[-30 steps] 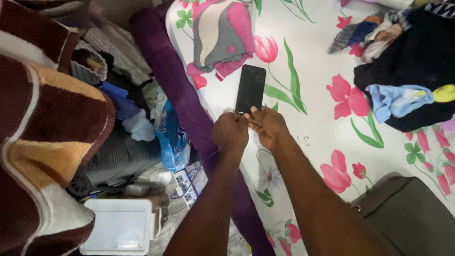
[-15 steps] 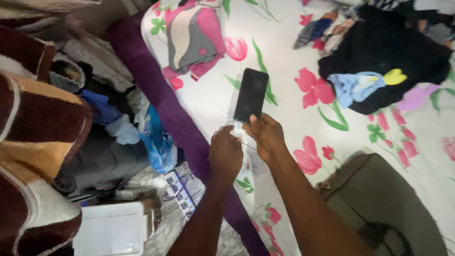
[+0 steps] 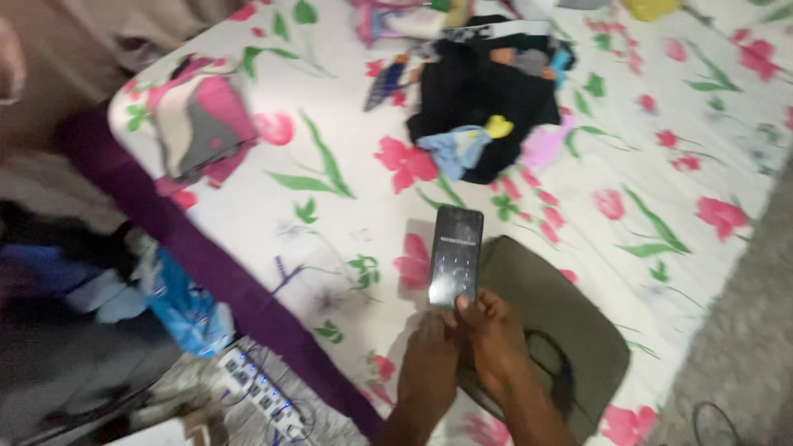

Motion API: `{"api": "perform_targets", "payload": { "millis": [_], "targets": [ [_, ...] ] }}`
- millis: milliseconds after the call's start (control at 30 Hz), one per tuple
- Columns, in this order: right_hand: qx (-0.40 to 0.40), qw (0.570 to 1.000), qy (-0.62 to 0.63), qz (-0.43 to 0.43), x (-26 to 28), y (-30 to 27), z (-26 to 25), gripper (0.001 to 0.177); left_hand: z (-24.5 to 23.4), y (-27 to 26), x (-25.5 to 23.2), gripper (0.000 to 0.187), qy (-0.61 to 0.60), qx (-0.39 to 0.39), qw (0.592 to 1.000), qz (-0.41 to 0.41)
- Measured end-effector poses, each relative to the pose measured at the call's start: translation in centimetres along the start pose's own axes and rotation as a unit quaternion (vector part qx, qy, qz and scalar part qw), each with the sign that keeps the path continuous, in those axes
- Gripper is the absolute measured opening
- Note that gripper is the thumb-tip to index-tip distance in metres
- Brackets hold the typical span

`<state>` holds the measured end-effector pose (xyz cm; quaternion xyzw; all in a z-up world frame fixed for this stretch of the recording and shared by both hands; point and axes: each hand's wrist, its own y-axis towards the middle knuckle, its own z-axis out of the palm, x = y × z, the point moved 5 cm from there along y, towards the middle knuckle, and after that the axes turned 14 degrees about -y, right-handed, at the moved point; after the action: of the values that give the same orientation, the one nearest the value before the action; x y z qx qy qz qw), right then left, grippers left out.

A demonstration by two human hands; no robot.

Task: The person opens a green bag on a bed and packs items into it: a phone, a charger with cables, a notebook, a small card or wallet, and a red water bottle, placing each item inside the bag's compartments.

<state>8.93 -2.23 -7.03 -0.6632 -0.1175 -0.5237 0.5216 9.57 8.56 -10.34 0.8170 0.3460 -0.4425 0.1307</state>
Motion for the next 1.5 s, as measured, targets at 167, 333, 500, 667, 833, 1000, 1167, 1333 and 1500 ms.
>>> {"api": "perform_targets", "payload": {
  "millis": [167,333,500,667,833,1000,1167,1333,1500],
  "targets": [
    [-0.074,0.995,-0.048,0.052,-1.9,-6.3,-7.7,0.026,1.1,2.7,-0.6,0.054,-0.022,-0.023,0.999,-0.022],
    [-0.059,0.995,-0.013,0.083,-9.0,-11.9,-14.7,0.038,-0.7,5.6,-4.9,0.030,0.049,0.000,0.999,0.010],
    [-0.050,0.989,0.028,0.140,-17.9,-15.2,-19.1,0.055,-1.2,8.8,-8.9,0.029,0.107,0.056,0.991,-0.062],
    [-0.063,0.975,0.062,0.203,-17.4,-15.4,-19.8,0.046,-0.7,11.2,-11.8,0.042,0.106,0.066,0.987,-0.098],
    [-0.103,0.988,0.067,0.098,-7.3,-13.6,-17.3,0.034,-1.1,13.6,-14.2,0.037,0.104,0.004,0.994,-0.032],
    [-0.090,0.992,0.064,0.065,0.3,-11.0,-15.9,0.023,-1.0,14.9,-14.2,0.043,0.125,0.059,0.988,-0.073],
    [-0.065,0.989,0.105,0.078,1.7,-8.0,-15.3,0.010,-1.1,15.7,-14.9,0.029,0.164,0.062,0.983,-0.056],
    [-0.084,0.984,0.129,0.087,1.9,-8.0,-15.6,0.010,-1.1,16.6,-14.4,0.027,0.162,0.096,0.977,-0.097],
    [-0.109,0.971,0.162,0.135,1.8,-9.9,-15.6,0.016,-1.1,17.0,-14.6,0.035,0.157,0.073,0.982,-0.070]
  ]
}}
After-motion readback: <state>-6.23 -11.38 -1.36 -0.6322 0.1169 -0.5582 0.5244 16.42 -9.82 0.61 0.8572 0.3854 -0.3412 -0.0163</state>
